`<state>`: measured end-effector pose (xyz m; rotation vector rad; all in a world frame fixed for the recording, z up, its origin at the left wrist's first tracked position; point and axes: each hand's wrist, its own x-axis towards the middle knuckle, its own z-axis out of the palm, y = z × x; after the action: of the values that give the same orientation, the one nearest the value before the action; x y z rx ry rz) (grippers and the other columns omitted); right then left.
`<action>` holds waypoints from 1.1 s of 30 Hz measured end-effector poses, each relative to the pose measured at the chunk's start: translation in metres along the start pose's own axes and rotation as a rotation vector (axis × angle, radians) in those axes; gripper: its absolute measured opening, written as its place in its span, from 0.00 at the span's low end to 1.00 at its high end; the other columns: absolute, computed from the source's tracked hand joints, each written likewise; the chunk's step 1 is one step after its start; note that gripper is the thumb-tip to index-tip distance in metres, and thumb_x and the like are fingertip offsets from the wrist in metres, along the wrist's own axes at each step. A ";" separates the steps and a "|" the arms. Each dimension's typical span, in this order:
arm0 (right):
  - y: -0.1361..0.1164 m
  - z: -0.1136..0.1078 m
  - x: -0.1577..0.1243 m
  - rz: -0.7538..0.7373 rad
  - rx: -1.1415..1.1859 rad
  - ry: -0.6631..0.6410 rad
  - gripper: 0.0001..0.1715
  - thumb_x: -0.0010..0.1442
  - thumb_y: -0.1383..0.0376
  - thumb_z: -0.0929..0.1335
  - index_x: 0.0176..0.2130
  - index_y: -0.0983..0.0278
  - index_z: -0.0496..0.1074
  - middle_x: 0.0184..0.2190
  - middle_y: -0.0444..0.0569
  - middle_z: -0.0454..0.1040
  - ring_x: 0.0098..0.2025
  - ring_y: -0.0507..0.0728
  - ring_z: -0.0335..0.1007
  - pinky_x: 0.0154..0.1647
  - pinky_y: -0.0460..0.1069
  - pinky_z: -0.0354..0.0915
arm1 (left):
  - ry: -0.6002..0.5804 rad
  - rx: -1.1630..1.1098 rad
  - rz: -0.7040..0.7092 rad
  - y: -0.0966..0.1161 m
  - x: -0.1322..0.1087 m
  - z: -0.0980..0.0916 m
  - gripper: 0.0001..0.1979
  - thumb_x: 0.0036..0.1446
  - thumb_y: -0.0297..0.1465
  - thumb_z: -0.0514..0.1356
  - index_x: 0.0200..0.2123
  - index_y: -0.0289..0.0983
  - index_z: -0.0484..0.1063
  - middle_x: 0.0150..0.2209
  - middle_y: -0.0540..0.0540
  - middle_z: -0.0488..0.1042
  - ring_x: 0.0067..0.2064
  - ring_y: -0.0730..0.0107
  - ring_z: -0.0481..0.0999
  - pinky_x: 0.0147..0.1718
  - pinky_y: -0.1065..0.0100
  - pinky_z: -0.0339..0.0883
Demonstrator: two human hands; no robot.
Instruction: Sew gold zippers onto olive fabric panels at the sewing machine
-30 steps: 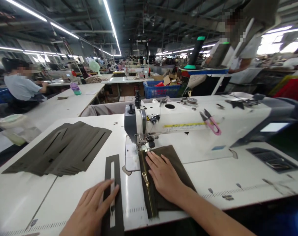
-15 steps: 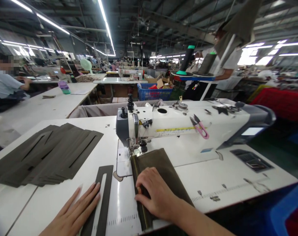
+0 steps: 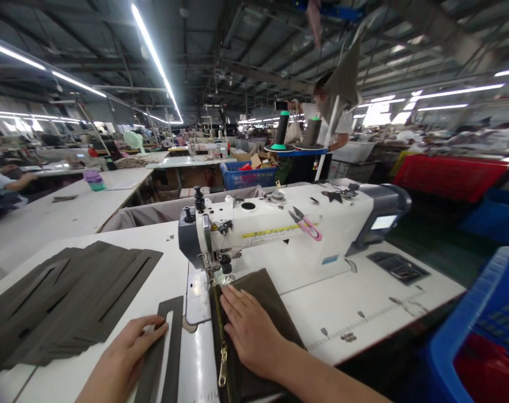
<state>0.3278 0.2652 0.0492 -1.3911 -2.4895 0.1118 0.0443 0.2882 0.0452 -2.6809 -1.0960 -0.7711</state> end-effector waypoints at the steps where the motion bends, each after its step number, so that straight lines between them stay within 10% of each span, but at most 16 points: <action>1: -0.002 0.001 -0.002 0.010 -0.004 -0.003 0.28 0.61 0.69 0.56 0.60 0.72 0.53 0.62 0.53 0.48 0.63 0.57 0.42 0.61 0.57 0.48 | 0.026 0.017 0.004 0.000 0.001 0.000 0.18 0.57 0.23 0.45 0.44 0.40 0.70 0.43 0.44 0.73 0.43 0.66 0.74 0.40 0.68 0.72; 7: -0.007 0.006 -0.007 0.026 -0.034 0.030 0.27 0.62 0.69 0.55 0.60 0.72 0.55 0.61 0.54 0.50 0.63 0.57 0.43 0.61 0.58 0.47 | 0.209 -0.068 0.078 0.034 0.020 0.004 0.19 0.60 0.25 0.45 0.54 0.36 0.63 0.50 0.41 0.70 0.48 0.68 0.73 0.45 0.69 0.69; 12: -0.007 0.010 -0.008 -0.011 -0.028 0.066 0.27 0.61 0.70 0.56 0.60 0.71 0.54 0.61 0.54 0.52 0.63 0.57 0.44 0.61 0.57 0.49 | 0.116 0.011 0.159 0.060 0.053 0.029 0.16 0.59 0.21 0.45 0.45 0.29 0.69 0.46 0.36 0.73 0.47 0.63 0.73 0.44 0.63 0.71; 33: 0.003 0.008 0.007 0.019 0.046 0.108 0.27 0.64 0.61 0.56 0.61 0.63 0.52 0.57 0.57 0.60 0.56 0.62 0.56 0.52 0.59 0.54 | 0.034 0.154 0.335 0.045 0.064 0.049 0.16 0.62 0.24 0.45 0.46 0.33 0.69 0.46 0.40 0.73 0.48 0.65 0.72 0.45 0.67 0.69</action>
<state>0.3245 0.2731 0.0419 -1.3657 -2.3709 0.0947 0.1338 0.3108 0.0384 -2.6097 -0.6420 -0.6400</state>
